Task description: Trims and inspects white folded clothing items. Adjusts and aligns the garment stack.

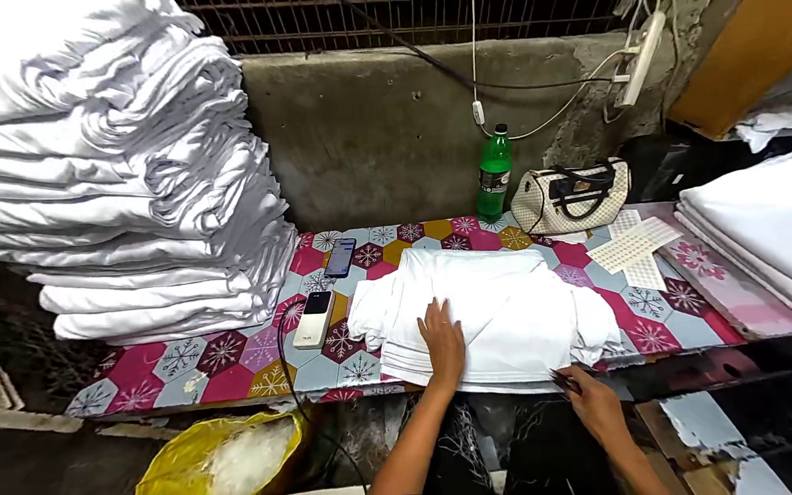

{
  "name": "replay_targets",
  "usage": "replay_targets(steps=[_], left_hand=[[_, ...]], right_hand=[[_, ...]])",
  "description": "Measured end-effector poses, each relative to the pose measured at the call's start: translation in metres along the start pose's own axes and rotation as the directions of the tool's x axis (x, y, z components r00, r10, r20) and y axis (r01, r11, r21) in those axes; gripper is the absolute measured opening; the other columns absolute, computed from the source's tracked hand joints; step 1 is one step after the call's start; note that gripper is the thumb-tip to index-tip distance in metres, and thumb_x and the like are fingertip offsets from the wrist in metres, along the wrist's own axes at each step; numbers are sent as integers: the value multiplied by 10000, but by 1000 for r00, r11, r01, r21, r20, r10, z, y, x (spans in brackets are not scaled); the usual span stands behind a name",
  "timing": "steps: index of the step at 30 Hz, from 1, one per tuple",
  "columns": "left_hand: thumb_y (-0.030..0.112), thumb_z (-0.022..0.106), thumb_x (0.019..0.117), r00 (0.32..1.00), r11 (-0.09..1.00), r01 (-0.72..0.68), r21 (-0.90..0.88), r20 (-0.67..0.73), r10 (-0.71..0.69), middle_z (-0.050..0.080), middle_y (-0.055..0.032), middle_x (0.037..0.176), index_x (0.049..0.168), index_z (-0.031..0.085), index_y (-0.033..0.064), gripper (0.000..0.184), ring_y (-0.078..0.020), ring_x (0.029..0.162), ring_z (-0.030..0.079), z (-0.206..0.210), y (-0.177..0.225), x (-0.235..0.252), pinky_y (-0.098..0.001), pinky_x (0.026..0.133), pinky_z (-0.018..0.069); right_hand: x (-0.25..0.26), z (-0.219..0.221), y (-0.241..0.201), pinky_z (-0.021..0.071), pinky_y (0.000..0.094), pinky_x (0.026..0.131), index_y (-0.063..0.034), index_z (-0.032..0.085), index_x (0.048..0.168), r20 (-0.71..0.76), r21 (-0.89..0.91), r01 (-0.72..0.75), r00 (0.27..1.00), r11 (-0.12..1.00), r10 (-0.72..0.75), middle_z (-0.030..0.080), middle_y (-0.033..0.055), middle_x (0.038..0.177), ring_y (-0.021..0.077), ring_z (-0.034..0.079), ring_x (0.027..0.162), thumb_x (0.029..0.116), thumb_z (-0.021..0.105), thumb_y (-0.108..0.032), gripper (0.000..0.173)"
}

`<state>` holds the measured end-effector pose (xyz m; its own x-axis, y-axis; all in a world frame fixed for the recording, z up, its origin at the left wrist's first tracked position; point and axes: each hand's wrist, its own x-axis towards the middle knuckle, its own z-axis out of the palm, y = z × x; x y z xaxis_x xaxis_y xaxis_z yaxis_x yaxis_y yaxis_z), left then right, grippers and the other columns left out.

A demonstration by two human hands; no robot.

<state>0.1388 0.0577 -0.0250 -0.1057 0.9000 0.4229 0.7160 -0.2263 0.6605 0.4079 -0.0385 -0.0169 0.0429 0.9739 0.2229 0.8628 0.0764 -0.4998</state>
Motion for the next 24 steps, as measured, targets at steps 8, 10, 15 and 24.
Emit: replay_targets(steps=[8, 10, 15, 24], left_hand=[[104, 658, 933, 703, 934, -295, -202, 616, 355, 706, -207, 1085, 1029, 748, -13, 176, -385, 1088, 661, 29, 45, -34, -533, 905, 534], [86, 645, 949, 682, 935, -273, -225, 640, 353, 714, -208, 1092, 1038, 755, -17, 175, -375, 1087, 675, 28, 41, -32, -528, 919, 549], [142, 623, 995, 736, 945, -205, -256, 596, 321, 741, -205, 1018, 1030, 774, -17, 222, -355, 1014, 717, 16, 53, -23, -526, 915, 553], [21, 656, 897, 910, 910, -396, -120, 79, 407, 749, -185, 915, 976, 772, -46, 155, -312, 804, 754, -3, 57, 2, -460, 723, 625]], right_hand=[[17, -27, -22, 554, 649, 664, 1, 752, 912, 39, -129, 71, 997, 989, -66, 748, 189, 881, 410, 734, 777, 777, 777, 49, 145], [11, -25, -18, 553, 661, 703, 3, 757, 942, 77, -120, 28, 997, 992, -19, 750, 199, 922, 421, 735, 824, 805, 792, 7, 141], [7, -2, -28, 570, 611, 631, -35, 763, 1082, -78, -17, 71, 994, 997, -72, 727, 192, 1024, 381, 728, 795, 778, 873, -202, 363], [49, 10, -48, 532, 579, 532, -2, 763, 1035, -440, -133, 15, 895, 991, -73, 702, 249, 1017, 422, 691, 677, 777, 719, 31, 263]])
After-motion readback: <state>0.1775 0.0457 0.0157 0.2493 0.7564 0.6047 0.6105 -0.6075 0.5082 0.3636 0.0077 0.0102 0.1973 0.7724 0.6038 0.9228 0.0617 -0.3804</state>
